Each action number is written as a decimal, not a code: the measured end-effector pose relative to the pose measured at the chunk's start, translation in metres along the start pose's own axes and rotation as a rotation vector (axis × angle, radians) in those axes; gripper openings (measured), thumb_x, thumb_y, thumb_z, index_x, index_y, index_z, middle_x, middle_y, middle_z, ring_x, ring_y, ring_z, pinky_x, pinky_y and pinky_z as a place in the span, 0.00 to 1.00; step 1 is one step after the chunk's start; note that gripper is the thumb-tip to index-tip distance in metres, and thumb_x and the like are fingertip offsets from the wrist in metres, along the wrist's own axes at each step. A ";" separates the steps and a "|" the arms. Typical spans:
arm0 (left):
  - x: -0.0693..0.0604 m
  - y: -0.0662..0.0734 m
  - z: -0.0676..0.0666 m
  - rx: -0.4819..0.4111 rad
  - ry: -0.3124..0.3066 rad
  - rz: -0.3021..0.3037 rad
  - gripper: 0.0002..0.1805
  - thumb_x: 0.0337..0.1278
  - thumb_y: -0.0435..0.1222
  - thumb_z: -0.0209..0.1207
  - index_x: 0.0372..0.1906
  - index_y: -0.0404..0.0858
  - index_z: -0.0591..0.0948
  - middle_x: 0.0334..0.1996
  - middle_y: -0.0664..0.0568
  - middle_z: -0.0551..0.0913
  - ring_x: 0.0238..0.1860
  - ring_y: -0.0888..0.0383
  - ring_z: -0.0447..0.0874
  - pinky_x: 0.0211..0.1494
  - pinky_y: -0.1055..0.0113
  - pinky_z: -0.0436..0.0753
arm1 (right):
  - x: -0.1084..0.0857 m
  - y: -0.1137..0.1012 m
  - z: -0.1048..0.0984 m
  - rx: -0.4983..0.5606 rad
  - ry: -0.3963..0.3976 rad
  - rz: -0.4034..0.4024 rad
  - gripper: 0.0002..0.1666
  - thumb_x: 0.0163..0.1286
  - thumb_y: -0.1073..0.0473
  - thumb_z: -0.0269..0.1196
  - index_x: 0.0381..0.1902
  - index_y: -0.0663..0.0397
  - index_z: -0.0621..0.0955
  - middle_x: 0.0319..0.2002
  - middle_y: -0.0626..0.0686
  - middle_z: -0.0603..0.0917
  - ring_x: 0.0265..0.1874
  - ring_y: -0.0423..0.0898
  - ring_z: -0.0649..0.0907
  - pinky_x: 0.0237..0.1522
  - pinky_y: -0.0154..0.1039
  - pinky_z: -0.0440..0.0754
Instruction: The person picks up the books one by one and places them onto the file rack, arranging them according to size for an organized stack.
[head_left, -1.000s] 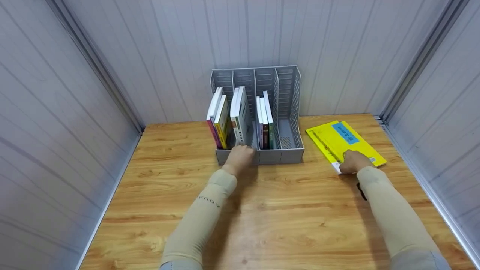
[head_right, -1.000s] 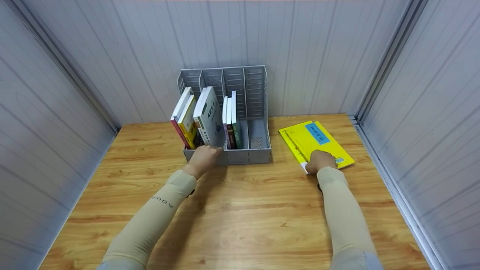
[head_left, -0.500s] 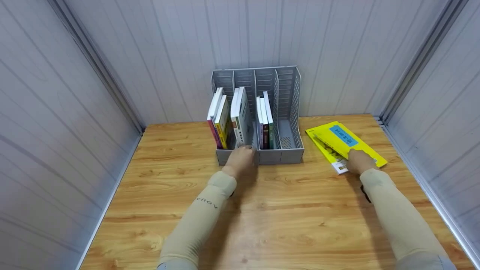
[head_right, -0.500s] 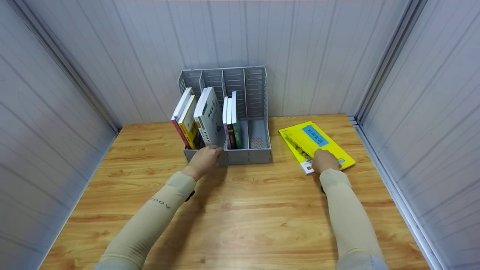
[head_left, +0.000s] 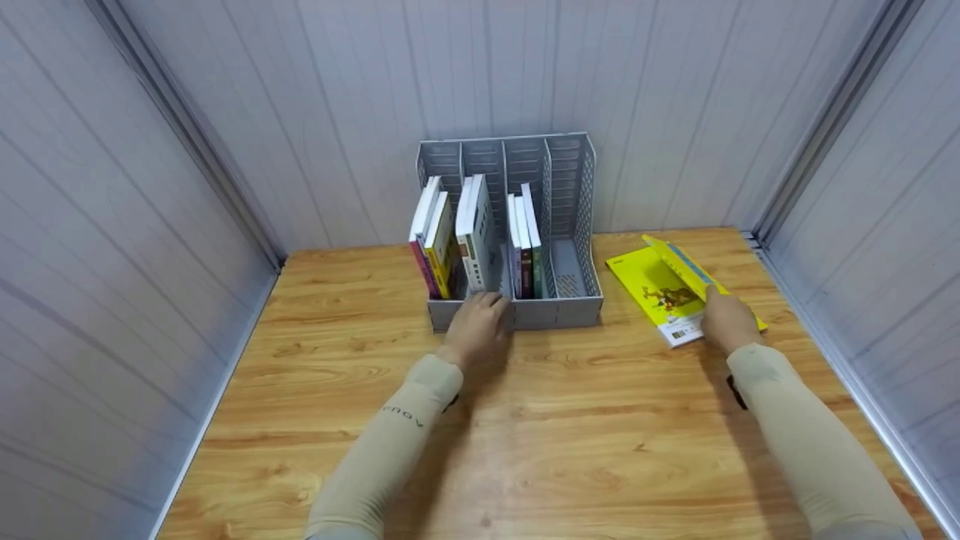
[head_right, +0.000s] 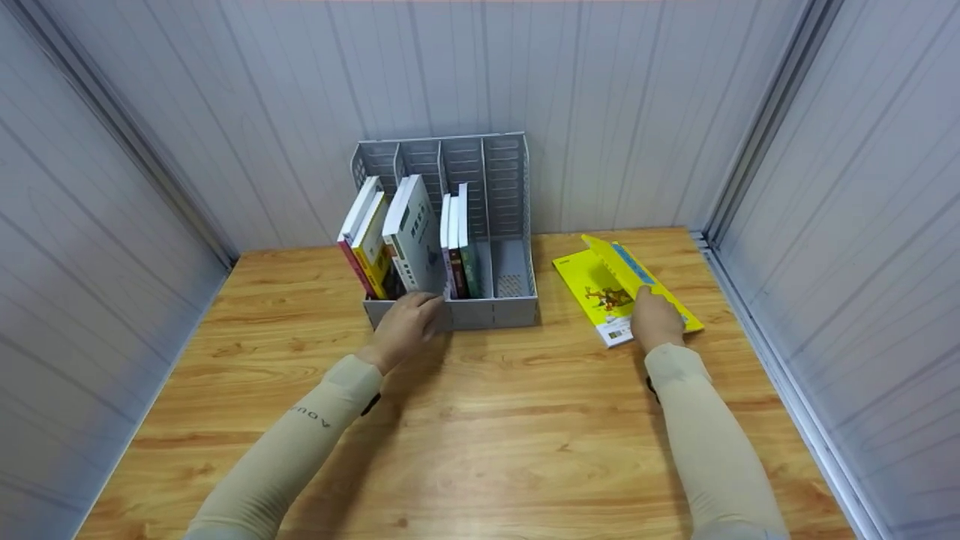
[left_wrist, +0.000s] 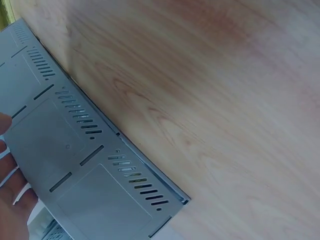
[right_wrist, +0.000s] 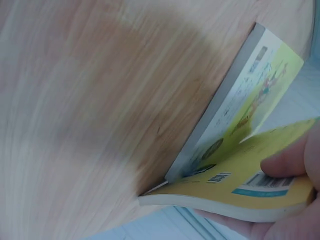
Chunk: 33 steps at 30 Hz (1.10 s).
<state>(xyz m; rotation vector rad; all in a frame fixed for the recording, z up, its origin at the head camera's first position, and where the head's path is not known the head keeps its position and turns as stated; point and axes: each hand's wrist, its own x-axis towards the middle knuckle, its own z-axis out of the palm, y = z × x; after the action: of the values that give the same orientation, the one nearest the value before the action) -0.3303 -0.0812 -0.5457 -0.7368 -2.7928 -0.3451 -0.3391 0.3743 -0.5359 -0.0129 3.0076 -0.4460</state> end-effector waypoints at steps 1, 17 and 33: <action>0.000 0.000 0.000 -0.008 0.021 0.006 0.23 0.75 0.33 0.60 0.70 0.34 0.82 0.66 0.41 0.85 0.69 0.42 0.83 0.80 0.50 0.75 | -0.001 0.001 -0.002 0.010 0.018 -0.002 0.30 0.79 0.73 0.49 0.75 0.83 0.62 0.61 0.87 0.76 0.57 0.83 0.81 0.58 0.75 0.81; 0.006 0.020 -0.025 -0.523 0.128 -0.082 0.26 0.80 0.40 0.63 0.73 0.31 0.78 0.71 0.37 0.82 0.72 0.41 0.81 0.78 0.49 0.77 | -0.014 -0.008 -0.020 0.132 0.278 -0.084 0.28 0.74 0.75 0.54 0.70 0.80 0.69 0.53 0.86 0.81 0.49 0.84 0.83 0.49 0.77 0.80; 0.019 0.040 -0.046 -1.172 0.156 -0.211 0.27 0.81 0.37 0.60 0.74 0.28 0.75 0.69 0.33 0.82 0.69 0.42 0.84 0.69 0.54 0.85 | -0.029 -0.052 -0.041 0.196 0.377 -0.107 0.40 0.68 0.77 0.46 0.80 0.77 0.62 0.61 0.85 0.78 0.50 0.84 0.82 0.49 0.75 0.80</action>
<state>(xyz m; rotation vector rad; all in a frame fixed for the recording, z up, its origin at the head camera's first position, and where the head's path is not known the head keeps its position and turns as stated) -0.3186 -0.0515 -0.4901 -0.5230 -2.2969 -2.0314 -0.3146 0.3367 -0.4784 -0.0842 3.3226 -0.8398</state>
